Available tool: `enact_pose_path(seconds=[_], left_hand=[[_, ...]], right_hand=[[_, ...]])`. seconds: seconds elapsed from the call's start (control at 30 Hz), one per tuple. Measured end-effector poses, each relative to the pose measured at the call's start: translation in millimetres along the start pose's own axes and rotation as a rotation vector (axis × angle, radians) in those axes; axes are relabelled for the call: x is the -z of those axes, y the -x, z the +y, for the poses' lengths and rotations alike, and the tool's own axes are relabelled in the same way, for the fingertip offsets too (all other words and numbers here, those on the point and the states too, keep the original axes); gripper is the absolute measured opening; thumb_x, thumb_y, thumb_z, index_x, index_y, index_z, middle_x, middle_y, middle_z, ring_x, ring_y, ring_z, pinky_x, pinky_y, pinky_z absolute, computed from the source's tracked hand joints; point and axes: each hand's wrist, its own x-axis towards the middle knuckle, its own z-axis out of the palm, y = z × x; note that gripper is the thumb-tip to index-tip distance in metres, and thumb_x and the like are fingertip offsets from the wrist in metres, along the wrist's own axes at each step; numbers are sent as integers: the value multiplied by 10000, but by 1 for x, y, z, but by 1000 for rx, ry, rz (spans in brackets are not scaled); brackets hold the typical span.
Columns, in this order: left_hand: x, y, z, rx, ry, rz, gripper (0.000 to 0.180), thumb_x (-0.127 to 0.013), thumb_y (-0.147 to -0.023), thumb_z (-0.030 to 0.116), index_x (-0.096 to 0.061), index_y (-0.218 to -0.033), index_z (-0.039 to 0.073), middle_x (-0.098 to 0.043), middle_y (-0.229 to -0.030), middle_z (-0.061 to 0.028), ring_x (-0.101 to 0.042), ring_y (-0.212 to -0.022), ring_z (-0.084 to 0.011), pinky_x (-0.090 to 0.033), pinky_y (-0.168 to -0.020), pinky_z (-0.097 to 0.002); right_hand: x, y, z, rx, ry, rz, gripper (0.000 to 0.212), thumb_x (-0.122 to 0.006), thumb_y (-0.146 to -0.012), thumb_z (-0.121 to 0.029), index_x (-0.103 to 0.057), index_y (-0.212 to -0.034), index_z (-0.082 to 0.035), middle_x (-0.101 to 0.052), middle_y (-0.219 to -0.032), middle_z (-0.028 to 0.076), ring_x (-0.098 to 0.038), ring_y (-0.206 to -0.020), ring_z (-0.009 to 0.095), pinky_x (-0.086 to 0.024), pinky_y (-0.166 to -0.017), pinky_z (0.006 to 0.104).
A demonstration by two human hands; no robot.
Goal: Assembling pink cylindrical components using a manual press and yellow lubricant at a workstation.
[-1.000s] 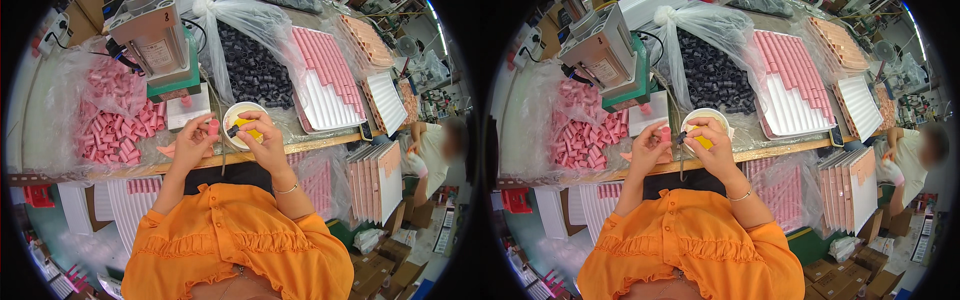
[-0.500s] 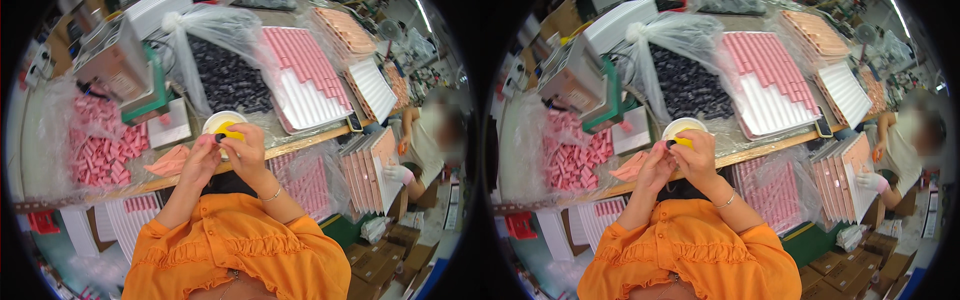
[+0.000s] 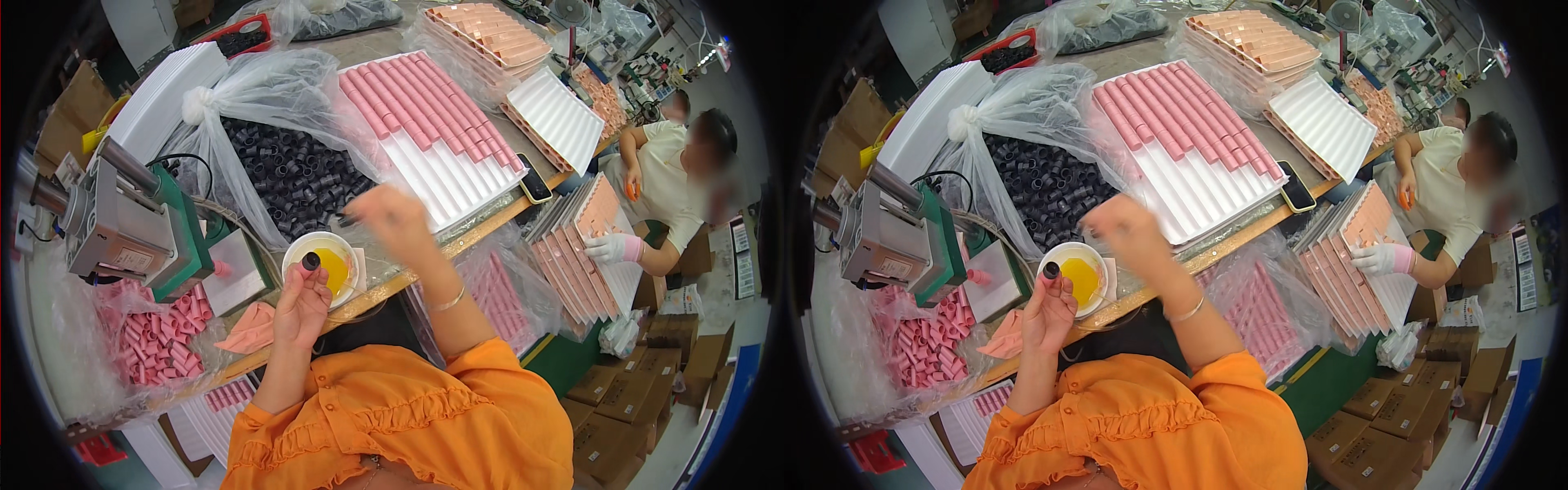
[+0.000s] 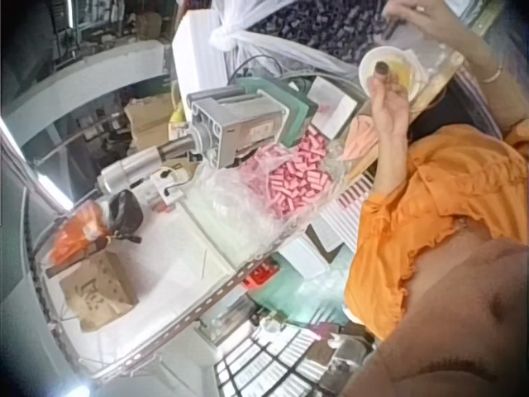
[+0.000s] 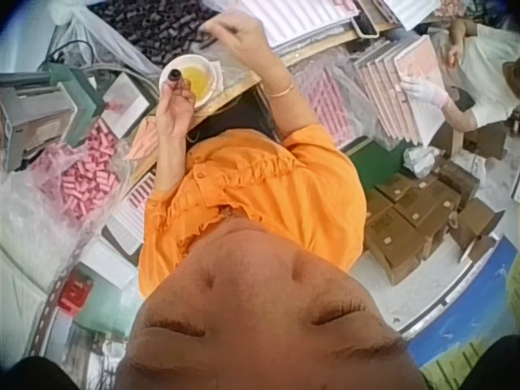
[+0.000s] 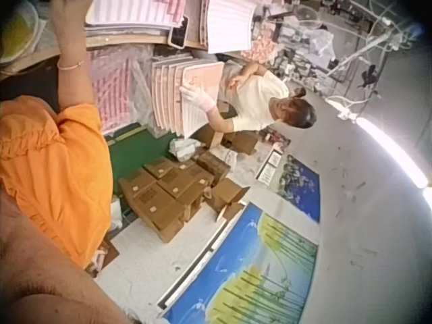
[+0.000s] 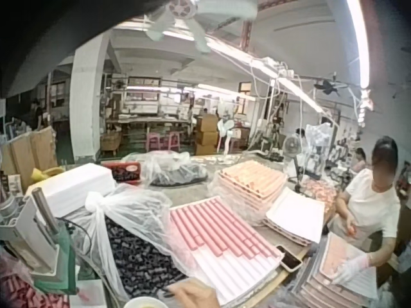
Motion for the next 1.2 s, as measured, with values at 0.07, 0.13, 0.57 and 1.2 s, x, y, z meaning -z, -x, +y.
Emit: enact_pose_path(seconds=[0.07, 0.13, 0.57, 1.2], left_hand=[[6, -3, 7, -49, -61, -56, 142, -623, -964, 198, -589, -1061, 100, -648, -1057, -25, -600, -1015, -152, -497, -789, -236], [12, -3, 14, -98, -129, -84, 145, -621, -964, 182, -569, -1067, 94, -641, -1045, -21, -599, -974, -131, -494, -775, -234], [38, 31, 35, -363, -353, -44, 175, -677, -922, 96, -540, -1028, 72, -648, -970, -34, -600, -871, -87, -478, -735, -221], [73, 69, 103, -550, -1217, 155, 357, -837, -742, 91, -604, -1002, 14, -671, -923, -18, -596, -702, -52, -472, -623, -202]], right_hand=[[29, -31, 32, -30, 488, 325, 91, -674, -880, -133, -691, -885, -43, -672, -810, 85, -627, -684, 214, -497, -652, 304], [42, -50, 86, -69, 709, 316, 116, -697, -861, -172, -679, -894, -63, -653, -832, 89, -635, -724, 246, -509, -666, 341], [28, -41, 87, -204, 856, 361, 281, -721, -827, -334, -681, -902, -66, -699, -833, 134, -669, -796, 347, -507, -737, 449], [-151, 43, -27, 384, 410, -559, 449, -759, -697, -105, -654, -1134, -104, -621, -851, 46, -558, -845, 270, -402, -715, 401]])
